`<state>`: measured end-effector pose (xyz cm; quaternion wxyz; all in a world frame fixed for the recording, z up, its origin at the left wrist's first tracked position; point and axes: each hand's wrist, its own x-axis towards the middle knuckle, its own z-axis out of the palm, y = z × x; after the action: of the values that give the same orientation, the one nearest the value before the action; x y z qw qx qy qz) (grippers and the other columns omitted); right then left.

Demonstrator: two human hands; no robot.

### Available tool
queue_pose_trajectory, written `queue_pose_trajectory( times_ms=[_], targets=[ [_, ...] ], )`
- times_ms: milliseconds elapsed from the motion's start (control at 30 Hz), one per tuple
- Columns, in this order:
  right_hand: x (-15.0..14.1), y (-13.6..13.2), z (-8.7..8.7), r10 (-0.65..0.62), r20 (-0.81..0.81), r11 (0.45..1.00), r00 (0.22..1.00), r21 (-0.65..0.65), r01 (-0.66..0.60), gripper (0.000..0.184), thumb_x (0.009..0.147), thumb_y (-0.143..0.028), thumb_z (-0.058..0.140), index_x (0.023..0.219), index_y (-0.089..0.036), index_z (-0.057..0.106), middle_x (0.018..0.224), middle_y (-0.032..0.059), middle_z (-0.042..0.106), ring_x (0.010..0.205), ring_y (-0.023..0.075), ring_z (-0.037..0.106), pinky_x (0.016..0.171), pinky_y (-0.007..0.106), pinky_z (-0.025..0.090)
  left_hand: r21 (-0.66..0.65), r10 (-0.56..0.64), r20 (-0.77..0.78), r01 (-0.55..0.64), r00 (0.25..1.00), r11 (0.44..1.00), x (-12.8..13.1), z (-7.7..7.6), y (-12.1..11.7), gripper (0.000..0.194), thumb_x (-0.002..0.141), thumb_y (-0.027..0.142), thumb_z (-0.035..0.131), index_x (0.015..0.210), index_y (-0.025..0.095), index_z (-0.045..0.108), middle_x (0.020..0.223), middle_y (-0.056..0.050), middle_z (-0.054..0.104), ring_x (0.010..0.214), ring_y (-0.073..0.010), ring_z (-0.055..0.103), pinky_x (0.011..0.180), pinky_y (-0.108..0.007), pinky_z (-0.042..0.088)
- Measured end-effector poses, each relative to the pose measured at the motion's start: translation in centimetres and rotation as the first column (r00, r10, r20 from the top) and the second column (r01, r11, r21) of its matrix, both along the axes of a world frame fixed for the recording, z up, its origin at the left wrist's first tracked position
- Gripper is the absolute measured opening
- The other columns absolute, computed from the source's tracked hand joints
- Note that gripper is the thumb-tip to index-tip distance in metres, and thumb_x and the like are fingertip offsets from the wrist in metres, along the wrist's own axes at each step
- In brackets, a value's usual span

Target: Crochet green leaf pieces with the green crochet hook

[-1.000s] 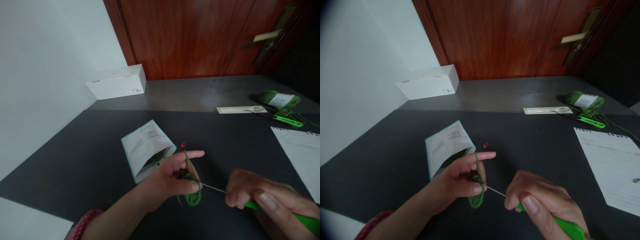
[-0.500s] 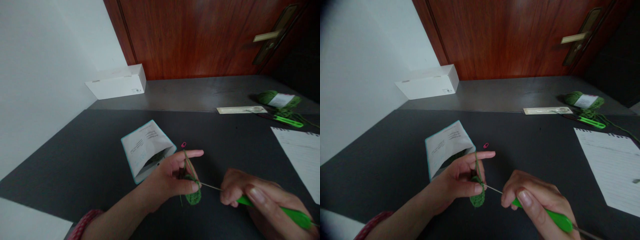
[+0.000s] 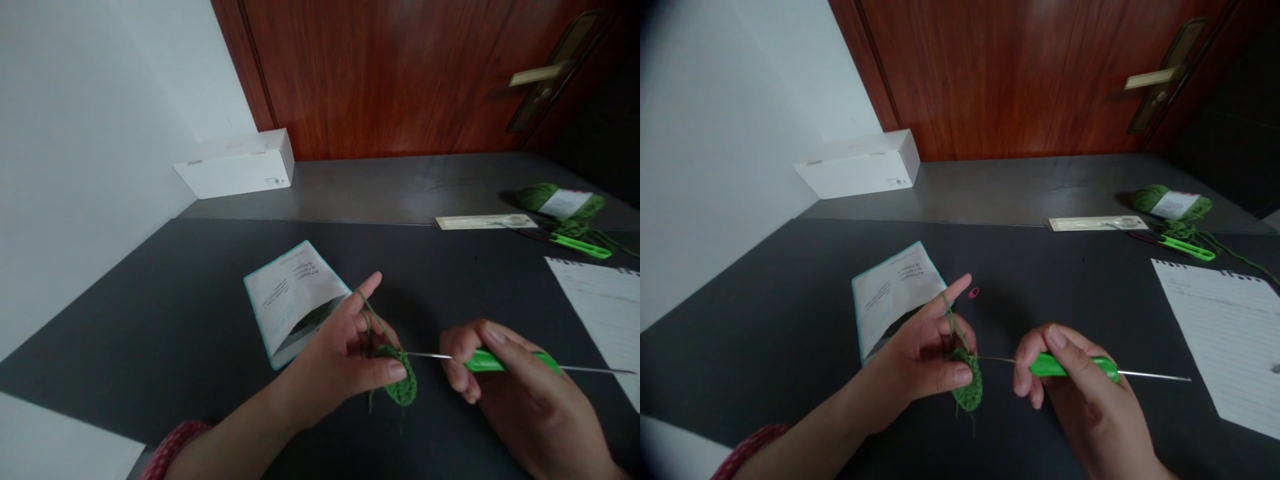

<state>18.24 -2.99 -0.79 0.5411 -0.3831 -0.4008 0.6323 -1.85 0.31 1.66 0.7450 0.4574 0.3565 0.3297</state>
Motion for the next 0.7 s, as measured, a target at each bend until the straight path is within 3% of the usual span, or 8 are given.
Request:
queue_pose_trajectory(
  times_ms=[200, 367, 533, 700],
  targets=[
    [0.1, 0.1, -0.2, 0.017, -0.038, 0.999, 0.999, -0.035, -0.018, 0.036, 0.092, -0.038, 0.052, 0.069, -0.019, 0.072, 0.057, 0.0032, 0.063, 0.052, 0.0121, 0.052, 0.05, 0.021, 0.046, 0.012, 0.008, 0.02, -0.008, 1.0, 1.0, 0.0, -0.1, -0.1, 0.115, 0.072, 0.013, 0.079, 0.153, 0.031, 0.0, 0.084, 0.002, 0.06, 0.068, -0.0087, 0.054, 0.067, -0.025, 0.043],
    [0.1, 0.0, -0.4, 0.045, -0.01, 0.999, 0.999, 0.014, -0.044, 0.036, 0.095, -0.038, 0.049, 0.072, -0.02, 0.072, 0.061, 0.0024, 0.065, 0.055, 0.0121, 0.053, 0.053, 0.021, 0.046, 0.035, 0.031, -0.042, -0.03, 0.999, 0.999, 0.2, -0.4, 0.0, 0.128, 0.068, 0.012, 0.08, 0.15, 0.036, -0.014, 0.085, 0.002, 0.061, 0.067, -0.0102, 0.054, 0.063, -0.026, 0.043],
    [-0.1, -0.6, -1.3, 0.024, 0.092, 0.973, 0.995, 0.228, -0.044, 0.034, 0.099, -0.037, 0.042, 0.086, -0.024, 0.071, 0.075, 0.0018, 0.065, 0.07, 0.0148, 0.058, 0.063, 0.023, 0.049, 0.036, 0.181, -0.042, -0.18, 0.983, 0.983, 0.7, -0.7, -0.3, 0.128, 0.065, 0.009, 0.08, 0.151, 0.035, -0.012, 0.087, 0.003, 0.058, 0.068, -0.0098, 0.054, 0.065, -0.026, 0.043],
    [-0.5, -0.9, -2.1, -0.071, 0.345, 0.942, 0.936, 0.332, -0.051, 0.004, 0.09, -0.026, 0.062, 0.088, -0.029, 0.064, 0.087, -0.0018, 0.06, 0.084, 0.0134, 0.058, 0.074, 0.019, 0.048, 0.029, 0.228, -0.048, -0.227, 0.972, 0.973, 1.3, -1.0, -0.5, 0.123, 0.063, 0.009, 0.081, 0.154, 0.028, 0.001, 0.078, 0.006, 0.055, 0.067, -0.0086, 0.052, 0.065, -0.025, 0.042]
  ],
)
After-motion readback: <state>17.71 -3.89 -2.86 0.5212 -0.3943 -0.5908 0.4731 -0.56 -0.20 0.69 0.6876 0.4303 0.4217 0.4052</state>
